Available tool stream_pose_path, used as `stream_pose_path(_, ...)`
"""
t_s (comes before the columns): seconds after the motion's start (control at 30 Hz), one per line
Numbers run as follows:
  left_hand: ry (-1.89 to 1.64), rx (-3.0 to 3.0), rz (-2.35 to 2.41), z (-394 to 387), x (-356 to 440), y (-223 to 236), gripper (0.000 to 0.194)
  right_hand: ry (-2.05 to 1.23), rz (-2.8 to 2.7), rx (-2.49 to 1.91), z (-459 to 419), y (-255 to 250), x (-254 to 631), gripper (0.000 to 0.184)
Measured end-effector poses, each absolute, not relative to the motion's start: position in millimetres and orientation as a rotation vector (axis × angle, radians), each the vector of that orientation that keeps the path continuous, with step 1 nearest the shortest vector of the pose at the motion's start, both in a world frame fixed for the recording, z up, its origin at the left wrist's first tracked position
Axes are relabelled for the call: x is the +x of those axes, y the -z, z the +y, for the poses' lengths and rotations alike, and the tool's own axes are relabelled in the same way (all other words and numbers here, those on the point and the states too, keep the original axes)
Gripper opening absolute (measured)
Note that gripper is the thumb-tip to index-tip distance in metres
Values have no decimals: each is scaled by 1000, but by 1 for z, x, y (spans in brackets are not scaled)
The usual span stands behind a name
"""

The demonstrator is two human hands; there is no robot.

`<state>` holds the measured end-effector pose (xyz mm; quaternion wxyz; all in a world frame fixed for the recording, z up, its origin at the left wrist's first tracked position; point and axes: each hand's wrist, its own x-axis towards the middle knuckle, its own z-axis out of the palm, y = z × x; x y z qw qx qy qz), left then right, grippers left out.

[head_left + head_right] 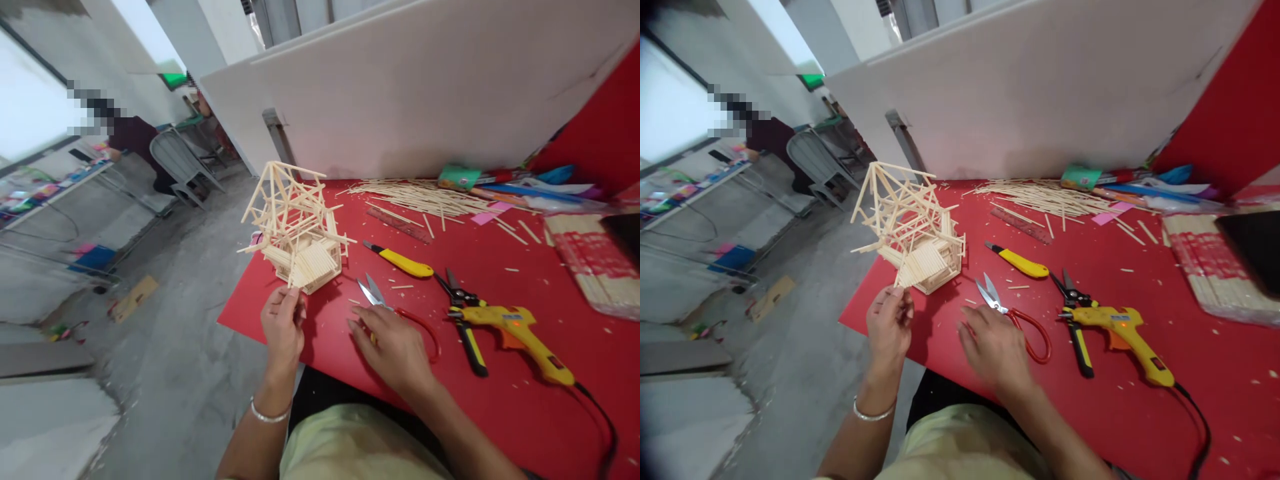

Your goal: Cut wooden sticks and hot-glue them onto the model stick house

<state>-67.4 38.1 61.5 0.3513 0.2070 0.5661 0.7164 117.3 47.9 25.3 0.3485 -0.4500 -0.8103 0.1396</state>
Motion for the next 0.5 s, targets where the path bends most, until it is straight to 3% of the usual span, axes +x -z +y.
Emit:
stream_pose_path(0.23,-1847,541,1458,39,-69,-63,28,-354,-2168,-1202,36,-18,134,25)
stream_pose_path(0.5,-1866,526,1469,38,-75,-58,23,18,-2087,-1637,35,-23,203,26)
